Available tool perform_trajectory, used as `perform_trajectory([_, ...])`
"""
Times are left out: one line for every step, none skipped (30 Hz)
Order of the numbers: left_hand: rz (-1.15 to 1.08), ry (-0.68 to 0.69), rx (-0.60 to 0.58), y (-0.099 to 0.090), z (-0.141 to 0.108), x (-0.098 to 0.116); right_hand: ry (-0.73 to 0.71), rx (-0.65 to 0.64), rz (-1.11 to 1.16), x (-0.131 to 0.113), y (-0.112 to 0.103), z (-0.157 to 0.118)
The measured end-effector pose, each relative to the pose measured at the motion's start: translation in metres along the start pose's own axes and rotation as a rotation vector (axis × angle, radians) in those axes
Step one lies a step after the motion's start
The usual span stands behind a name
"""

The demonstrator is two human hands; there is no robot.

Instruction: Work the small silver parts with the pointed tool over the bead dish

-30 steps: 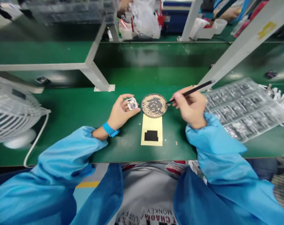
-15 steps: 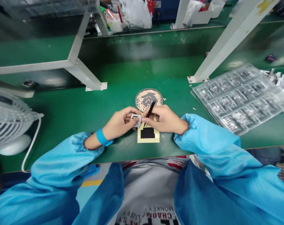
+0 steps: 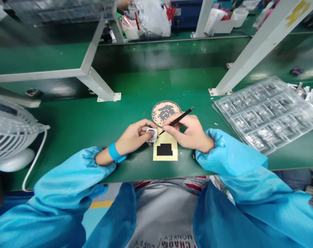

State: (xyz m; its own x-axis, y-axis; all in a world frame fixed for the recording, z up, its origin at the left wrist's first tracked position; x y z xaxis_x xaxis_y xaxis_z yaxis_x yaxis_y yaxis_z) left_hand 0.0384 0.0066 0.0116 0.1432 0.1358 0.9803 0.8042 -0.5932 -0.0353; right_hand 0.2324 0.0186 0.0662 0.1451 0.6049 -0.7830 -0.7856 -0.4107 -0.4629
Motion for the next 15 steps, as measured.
perform_trajectory([-0.025, -0.009, 0.003, -0.0001, 0.0005, 0.0013, -0.025, 0.011, -0.025, -0.0019, -0.0001, -0.0002])
perform_trajectory([-0.046, -0.021, 0.007, -0.0003, 0.0009, 0.0027, -0.050, 0.012, -0.050, -0.0034, 0.0009, -0.0003])
perform_trajectory([-0.061, -0.037, 0.011, -0.0005, 0.0010, 0.0041, -0.074, 0.003, -0.071, -0.0045, 0.0025, -0.0003])
perform_trajectory([-0.072, -0.052, 0.018, -0.0009, 0.0010, 0.0055, -0.095, -0.008, -0.088, -0.0054, 0.0044, -0.0001])
perform_trajectory([-0.078, -0.066, 0.026, -0.0014, 0.0010, 0.0067, -0.113, -0.017, -0.104, -0.0061, 0.0062, 0.0001])
perform_trajectory([-0.081, -0.078, 0.033, -0.0017, 0.0009, 0.0077, -0.128, -0.022, -0.119, -0.0067, 0.0076, 0.0005])
perform_trajectory([-0.082, -0.086, 0.039, -0.0020, 0.0008, 0.0085, -0.140, -0.023, -0.131, -0.0073, 0.0085, 0.0008])
perform_trajectory([-0.083, -0.091, 0.044, -0.0022, 0.0008, 0.0089, -0.149, -0.022, -0.138, -0.0077, 0.0090, 0.0012])
perform_trajectory([-0.084, -0.094, 0.047, -0.0023, 0.0008, 0.0091, -0.158, -0.022, -0.141, -0.0082, 0.0093, 0.0016])
perform_trajectory([-0.085, -0.095, 0.050, -0.0023, 0.0008, 0.0089, -0.166, -0.024, -0.143, -0.0086, 0.0095, 0.0019])
perform_trajectory([-0.086, -0.096, 0.051, -0.0023, 0.0009, 0.0085, -0.172, -0.029, -0.146, -0.0090, 0.0098, 0.0022])
perform_trajectory([-0.085, -0.095, 0.053, -0.0023, 0.0010, 0.0081, -0.176, -0.033, -0.151, -0.0093, 0.0099, 0.0025])
perform_trajectory([-0.085, -0.093, 0.053, -0.0022, 0.0010, 0.0076, -0.179, -0.035, -0.158, -0.0096, 0.0099, 0.0026])
perform_trajectory([-0.083, -0.091, 0.054, -0.0022, 0.0010, 0.0073, -0.181, -0.036, -0.166, -0.0099, 0.0099, 0.0027])
perform_trajectory([-0.082, -0.089, 0.053, -0.0022, 0.0010, 0.0071, -0.182, -0.036, -0.172, -0.0101, 0.0099, 0.0028])
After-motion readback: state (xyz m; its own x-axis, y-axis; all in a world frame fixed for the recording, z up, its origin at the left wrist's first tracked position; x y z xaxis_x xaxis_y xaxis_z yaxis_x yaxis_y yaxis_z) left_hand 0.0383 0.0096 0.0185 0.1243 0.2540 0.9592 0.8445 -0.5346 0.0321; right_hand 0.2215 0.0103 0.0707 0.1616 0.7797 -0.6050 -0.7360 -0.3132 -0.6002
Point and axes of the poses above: each hand's wrist, its own z-axis towards the middle knuckle, its own y-axis out of the palm, x = y × z, the point moved 5 cm from there along z, towards the middle knuckle, and after that the axes turned 13 degrees about -x, right-handed, at the moved point
